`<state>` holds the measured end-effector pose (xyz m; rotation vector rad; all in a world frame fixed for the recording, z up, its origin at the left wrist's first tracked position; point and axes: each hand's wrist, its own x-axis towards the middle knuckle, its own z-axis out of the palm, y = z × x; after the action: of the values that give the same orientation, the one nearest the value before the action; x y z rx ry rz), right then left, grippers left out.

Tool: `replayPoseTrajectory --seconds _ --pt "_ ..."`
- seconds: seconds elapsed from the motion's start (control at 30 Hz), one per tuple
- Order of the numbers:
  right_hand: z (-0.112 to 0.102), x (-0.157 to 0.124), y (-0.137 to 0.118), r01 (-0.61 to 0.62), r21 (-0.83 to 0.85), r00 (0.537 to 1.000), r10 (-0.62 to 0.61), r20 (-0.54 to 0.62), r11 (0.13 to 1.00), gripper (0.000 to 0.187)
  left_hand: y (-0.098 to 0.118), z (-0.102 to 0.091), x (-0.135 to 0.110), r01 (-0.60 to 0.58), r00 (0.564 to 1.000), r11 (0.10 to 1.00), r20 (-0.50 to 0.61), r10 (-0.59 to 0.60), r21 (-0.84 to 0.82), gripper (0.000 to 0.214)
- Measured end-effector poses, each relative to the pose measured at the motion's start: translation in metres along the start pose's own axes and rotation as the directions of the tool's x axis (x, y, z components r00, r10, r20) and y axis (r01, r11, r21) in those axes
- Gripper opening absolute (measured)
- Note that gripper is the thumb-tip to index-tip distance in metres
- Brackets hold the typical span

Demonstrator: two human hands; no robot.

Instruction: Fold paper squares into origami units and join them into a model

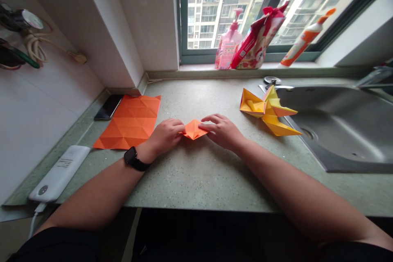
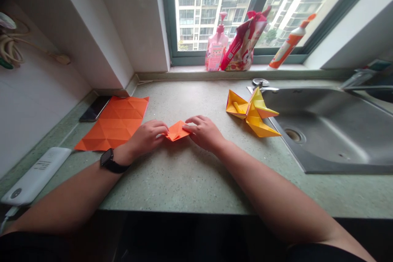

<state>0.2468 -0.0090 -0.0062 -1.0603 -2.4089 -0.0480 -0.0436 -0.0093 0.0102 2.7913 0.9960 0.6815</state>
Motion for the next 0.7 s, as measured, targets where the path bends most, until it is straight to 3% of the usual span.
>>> replayPoseTrajectory --seconds 0.2,0.4,0.7 --pt "-0.003 -0.001 -0.008 0.126 0.047 0.987 -0.13 0.095 0.991 0.041 0.004 0.005 -0.001 0.028 0.997 1.0 0.076 -0.028 0.003 0.012" --pt "-0.007 0.0 -0.015 0.073 0.13 0.977 -0.097 0.19 0.989 0.029 0.012 0.005 -0.001 0.017 0.998 1.0 0.06 -0.017 0.001 0.033" --pt "-0.01 -0.002 -0.015 0.131 0.129 0.976 -0.15 0.156 0.983 0.02 0.023 0.004 -0.001 -0.079 0.992 0.996 0.097 0.083 -0.044 0.02"
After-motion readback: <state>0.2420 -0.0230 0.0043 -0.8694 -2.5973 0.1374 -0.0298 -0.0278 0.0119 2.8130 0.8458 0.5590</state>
